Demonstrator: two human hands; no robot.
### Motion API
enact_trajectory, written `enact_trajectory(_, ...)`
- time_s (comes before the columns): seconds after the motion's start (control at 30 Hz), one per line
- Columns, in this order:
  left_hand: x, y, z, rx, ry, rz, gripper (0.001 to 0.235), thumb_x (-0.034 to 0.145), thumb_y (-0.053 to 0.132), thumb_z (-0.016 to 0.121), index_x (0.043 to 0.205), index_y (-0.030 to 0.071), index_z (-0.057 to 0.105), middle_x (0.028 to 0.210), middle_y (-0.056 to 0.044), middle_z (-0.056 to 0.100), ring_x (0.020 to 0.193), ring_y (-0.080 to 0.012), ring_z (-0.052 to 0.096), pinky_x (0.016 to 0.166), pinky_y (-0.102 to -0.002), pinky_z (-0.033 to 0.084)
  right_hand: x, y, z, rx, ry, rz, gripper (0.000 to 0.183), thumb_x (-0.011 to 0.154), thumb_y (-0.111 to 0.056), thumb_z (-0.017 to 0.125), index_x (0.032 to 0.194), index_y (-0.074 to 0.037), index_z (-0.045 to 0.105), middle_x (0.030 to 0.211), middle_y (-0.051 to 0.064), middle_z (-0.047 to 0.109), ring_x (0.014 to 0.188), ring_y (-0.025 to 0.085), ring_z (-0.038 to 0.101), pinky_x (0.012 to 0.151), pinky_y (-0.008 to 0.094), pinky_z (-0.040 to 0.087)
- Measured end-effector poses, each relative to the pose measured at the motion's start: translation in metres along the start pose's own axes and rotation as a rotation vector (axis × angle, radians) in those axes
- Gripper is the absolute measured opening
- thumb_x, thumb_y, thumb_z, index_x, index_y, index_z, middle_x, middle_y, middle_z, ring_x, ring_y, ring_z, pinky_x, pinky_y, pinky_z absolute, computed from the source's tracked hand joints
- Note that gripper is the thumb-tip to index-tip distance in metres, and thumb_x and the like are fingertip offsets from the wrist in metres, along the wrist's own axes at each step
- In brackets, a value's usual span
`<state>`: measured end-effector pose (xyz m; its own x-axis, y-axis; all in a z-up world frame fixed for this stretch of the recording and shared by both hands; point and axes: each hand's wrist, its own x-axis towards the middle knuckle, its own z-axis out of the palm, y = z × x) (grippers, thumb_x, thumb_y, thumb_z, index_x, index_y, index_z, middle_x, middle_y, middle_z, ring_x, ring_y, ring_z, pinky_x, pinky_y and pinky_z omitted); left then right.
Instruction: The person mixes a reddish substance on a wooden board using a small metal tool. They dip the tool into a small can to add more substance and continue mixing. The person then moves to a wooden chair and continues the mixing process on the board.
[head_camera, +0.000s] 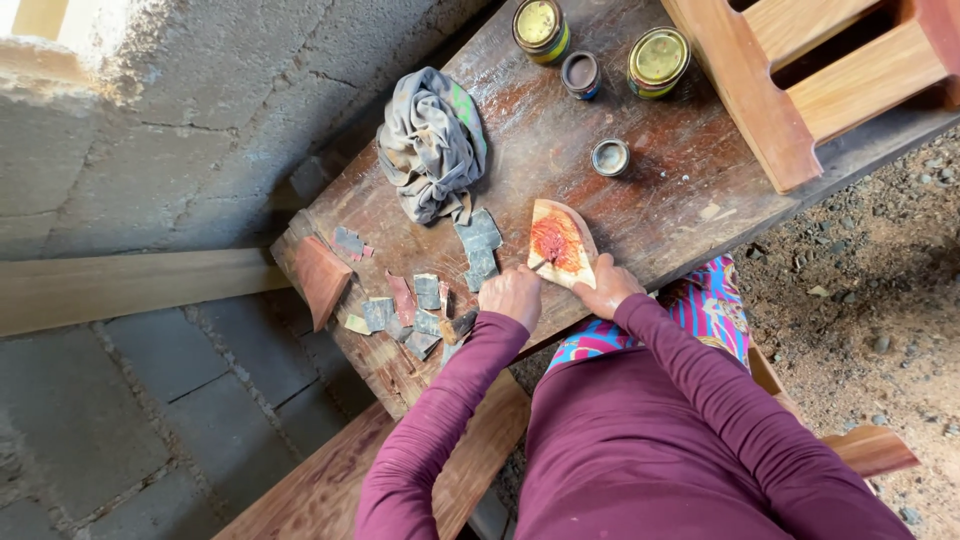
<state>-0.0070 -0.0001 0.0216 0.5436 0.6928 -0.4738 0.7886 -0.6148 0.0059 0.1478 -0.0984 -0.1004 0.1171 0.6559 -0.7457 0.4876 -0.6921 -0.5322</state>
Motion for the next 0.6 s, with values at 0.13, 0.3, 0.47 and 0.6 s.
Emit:
enact_trajectory(0.13,0.002,-0.009,-0.019,-0.1,-0.206,-0.084,0.018,0.083,0.013,0.065,0.094,0.004,0.074,0.081,-0.018,0.071,0.073,-0.0329,0.074,0.065,-0.044,0.058,0.0,0.0,-0.004,0.022,-0.002,0.004,0.07,0.084,-0.048,0.07,0.124,0.005,0.047,0.113,0.036,0.067,0.108,0.049,0.066,0.098,0.052,0.051)
enact_trajectory(0.3,-0.007,-0.009,-0.01,-0.178,0.017,-0.177,0.029,0.092,0.01,0.059,0.118,0.015,0.07,0.087,-0.018,0.069,0.074,-0.0354,0.071,0.058,-0.049,0.054,0.005,0.013,0.001,0.082,-0.013,-0.023,0.07,0.084,-0.049,0.07,0.123,0.005,0.049,0.117,0.035,0.066,0.111,0.049,0.065,0.098,0.052,0.05)
enact_trajectory(0.47,-0.025,0.002,0.059,-0.341,0.036,-0.185,0.056,0.088,-0.003,0.055,0.139,0.018,0.062,0.087,-0.017,0.063,0.078,-0.0327,0.067,0.061,-0.047,0.053,0.01,0.014,-0.002,0.118,-0.018,-0.02,0.072,0.083,-0.05,0.071,0.123,0.005,0.048,0.118,0.035,0.066,0.113,0.048,0.066,0.097,0.05,0.051)
enact_trajectory(0.6,-0.043,-0.002,0.105,-0.582,0.23,-0.152,0.057,0.085,-0.003,0.059,0.139,0.014,0.063,0.093,-0.016,0.062,0.086,-0.0376,0.065,0.073,-0.049,0.053,0.013,0.022,0.004,0.114,-0.015,-0.018,0.072,0.082,-0.05,0.073,0.123,0.004,0.05,0.117,0.033,0.067,0.112,0.046,0.066,0.097,0.049,0.051)
